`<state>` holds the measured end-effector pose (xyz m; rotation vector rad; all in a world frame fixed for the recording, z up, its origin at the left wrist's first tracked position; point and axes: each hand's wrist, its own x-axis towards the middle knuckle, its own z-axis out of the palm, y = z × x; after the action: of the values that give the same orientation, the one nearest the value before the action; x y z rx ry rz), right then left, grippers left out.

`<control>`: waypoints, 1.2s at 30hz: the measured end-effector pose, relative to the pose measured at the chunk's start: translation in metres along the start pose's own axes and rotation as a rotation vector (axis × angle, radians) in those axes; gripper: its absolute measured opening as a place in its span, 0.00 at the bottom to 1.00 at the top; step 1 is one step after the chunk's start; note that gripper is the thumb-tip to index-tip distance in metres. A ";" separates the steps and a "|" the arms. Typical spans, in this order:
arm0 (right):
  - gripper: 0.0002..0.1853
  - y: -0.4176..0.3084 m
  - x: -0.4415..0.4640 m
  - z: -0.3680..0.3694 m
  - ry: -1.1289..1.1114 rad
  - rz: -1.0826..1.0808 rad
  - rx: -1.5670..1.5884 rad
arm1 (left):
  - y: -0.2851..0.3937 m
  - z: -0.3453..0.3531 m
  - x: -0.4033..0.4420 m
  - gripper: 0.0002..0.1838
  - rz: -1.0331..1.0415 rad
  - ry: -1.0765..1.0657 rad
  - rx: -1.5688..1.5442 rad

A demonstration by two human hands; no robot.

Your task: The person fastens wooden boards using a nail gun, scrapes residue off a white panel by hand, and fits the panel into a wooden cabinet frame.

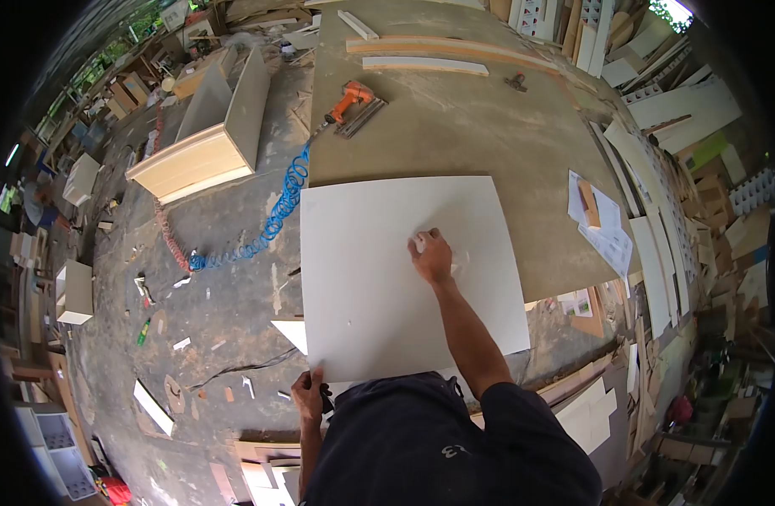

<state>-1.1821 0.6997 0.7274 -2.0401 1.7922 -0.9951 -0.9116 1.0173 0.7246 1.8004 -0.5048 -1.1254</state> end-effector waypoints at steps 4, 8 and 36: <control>0.09 -0.022 -0.007 0.008 0.107 0.062 -0.052 | 0.003 -0.001 0.000 0.23 -0.017 -0.020 -0.017; 0.08 -0.017 0.003 0.008 -0.008 0.085 -0.154 | 0.004 -0.005 0.000 0.24 -0.012 -0.047 -0.002; 0.05 0.031 0.011 0.010 0.088 -0.039 0.142 | -0.001 -0.007 0.007 0.22 -0.012 -0.057 -0.023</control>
<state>-1.1992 0.6802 0.7054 -1.9800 1.6764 -1.2053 -0.9026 1.0166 0.7213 1.7579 -0.5137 -1.1885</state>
